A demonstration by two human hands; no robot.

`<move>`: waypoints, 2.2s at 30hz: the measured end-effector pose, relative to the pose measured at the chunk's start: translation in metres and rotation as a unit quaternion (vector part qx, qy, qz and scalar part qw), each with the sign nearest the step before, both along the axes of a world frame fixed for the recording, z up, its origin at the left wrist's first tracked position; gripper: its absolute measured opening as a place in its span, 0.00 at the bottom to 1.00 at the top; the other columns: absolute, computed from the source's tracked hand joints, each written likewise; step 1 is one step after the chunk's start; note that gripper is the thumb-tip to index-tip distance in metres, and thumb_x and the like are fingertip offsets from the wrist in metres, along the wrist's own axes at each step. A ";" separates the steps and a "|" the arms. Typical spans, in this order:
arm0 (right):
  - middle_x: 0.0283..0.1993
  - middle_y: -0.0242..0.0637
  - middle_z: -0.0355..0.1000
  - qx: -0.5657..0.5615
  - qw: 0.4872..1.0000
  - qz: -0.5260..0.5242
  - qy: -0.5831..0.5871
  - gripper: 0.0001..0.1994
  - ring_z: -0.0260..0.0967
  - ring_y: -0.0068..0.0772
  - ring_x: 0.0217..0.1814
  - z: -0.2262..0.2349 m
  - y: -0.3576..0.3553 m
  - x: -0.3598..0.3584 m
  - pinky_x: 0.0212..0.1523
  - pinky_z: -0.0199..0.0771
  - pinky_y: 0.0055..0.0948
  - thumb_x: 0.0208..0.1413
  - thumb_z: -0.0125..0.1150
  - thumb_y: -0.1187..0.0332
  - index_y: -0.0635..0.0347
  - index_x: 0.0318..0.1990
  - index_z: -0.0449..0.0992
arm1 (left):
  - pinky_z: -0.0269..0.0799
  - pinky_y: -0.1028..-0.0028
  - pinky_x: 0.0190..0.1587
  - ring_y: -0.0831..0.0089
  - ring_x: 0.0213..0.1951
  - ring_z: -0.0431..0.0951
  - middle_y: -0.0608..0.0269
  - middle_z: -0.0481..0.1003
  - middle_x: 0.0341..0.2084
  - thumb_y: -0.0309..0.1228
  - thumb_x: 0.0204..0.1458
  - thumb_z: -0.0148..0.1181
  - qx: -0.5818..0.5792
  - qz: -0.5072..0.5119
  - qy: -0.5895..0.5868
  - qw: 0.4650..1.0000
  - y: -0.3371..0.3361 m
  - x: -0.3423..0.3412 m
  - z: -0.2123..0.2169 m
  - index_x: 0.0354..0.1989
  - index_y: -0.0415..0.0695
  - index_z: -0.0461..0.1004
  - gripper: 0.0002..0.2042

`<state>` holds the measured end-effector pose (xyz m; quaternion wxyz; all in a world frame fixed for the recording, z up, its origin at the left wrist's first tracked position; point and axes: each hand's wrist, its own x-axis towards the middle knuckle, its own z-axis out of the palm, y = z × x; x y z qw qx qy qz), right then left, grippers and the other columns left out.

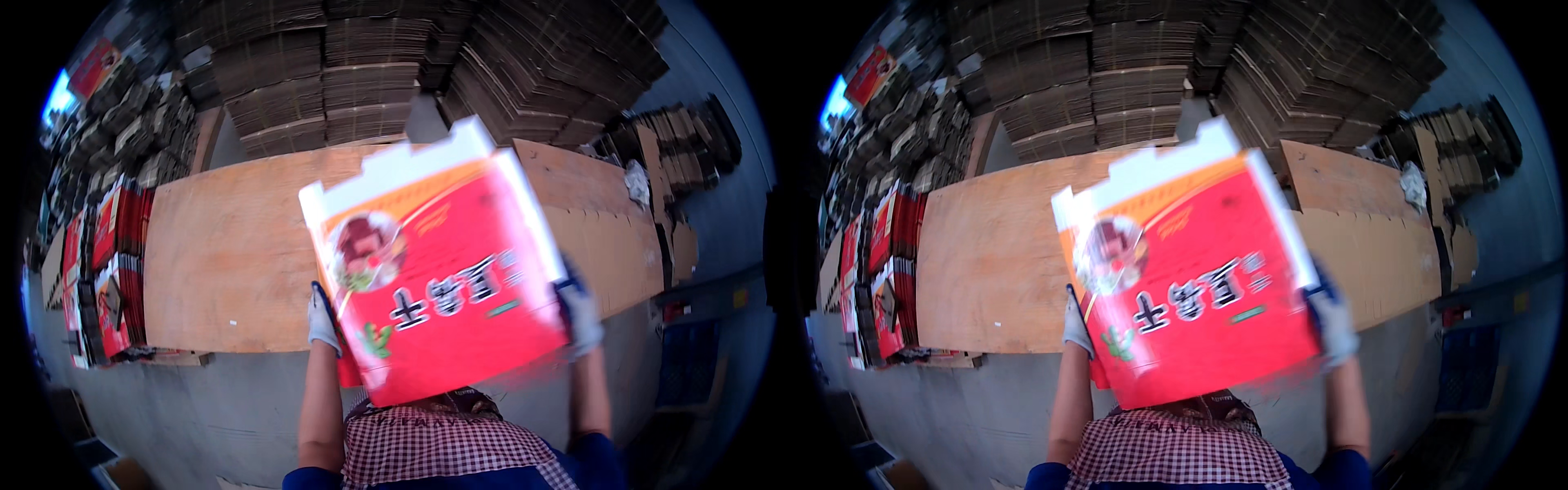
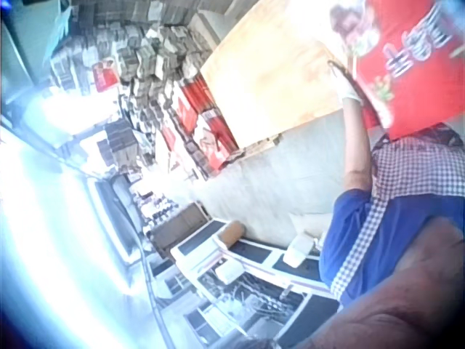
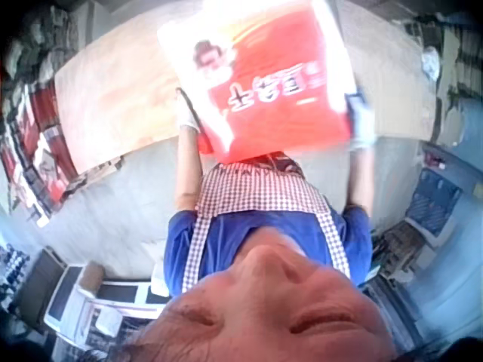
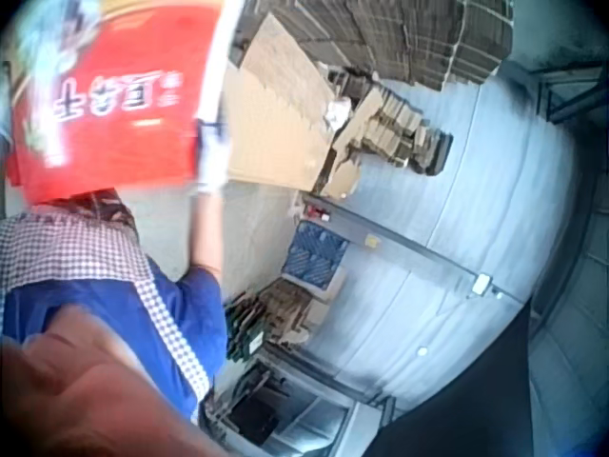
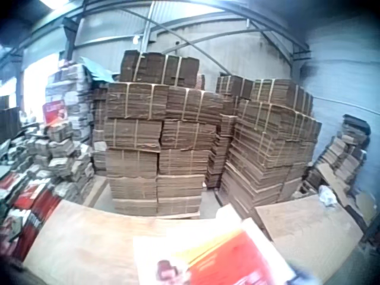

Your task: The person applies glue to a flat cardboard sheet, then repeatedly folds and assembles red printed cardboard boxes on a wooden table. The person stacks the assembled boxes and continues the process with additional sheets.

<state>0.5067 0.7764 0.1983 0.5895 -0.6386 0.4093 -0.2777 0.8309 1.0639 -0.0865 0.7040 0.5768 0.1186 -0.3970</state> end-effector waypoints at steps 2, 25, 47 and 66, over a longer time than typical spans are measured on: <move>0.68 0.36 0.65 0.113 0.993 -0.005 0.027 0.30 0.65 0.26 0.61 -0.102 0.018 0.001 0.60 0.65 0.24 0.61 0.57 0.73 0.62 0.72 0.62 | 0.71 0.57 0.63 0.60 0.59 0.75 0.55 0.72 0.62 0.66 0.60 0.46 -0.179 0.016 0.110 0.978 0.005 -0.002 0.020 0.69 0.44 0.64 0.40; 0.59 0.50 0.73 -0.098 0.950 0.030 0.295 0.26 0.73 0.51 0.59 -0.172 0.053 -0.006 0.59 0.72 0.39 0.60 0.62 0.64 0.56 0.66 0.69 | 0.40 0.45 0.74 0.46 0.75 0.48 0.52 0.52 0.75 0.43 0.61 0.56 0.503 -0.185 -0.641 0.550 -0.073 -0.019 0.029 0.72 0.48 0.60 0.31; 0.72 0.39 0.62 -0.425 0.857 0.208 0.205 0.20 0.50 0.48 0.77 -0.175 -0.132 0.153 0.76 0.45 0.46 0.64 0.56 0.61 0.48 0.62 0.74 | 0.29 0.41 0.74 0.49 0.76 0.42 0.57 0.51 0.75 0.52 0.58 0.57 0.296 -0.365 -0.654 0.592 -0.211 -0.086 0.074 0.68 0.56 0.68 0.30; 0.74 0.40 0.58 -0.502 0.739 0.145 0.424 0.26 0.49 0.55 0.77 -0.212 -0.090 0.186 0.74 0.36 0.67 0.64 0.50 0.58 0.53 0.69 0.66 | 0.30 0.40 0.74 0.47 0.76 0.45 0.55 0.53 0.74 0.50 0.56 0.59 0.301 -0.358 -0.650 0.599 -0.213 -0.084 0.069 0.64 0.53 0.72 0.28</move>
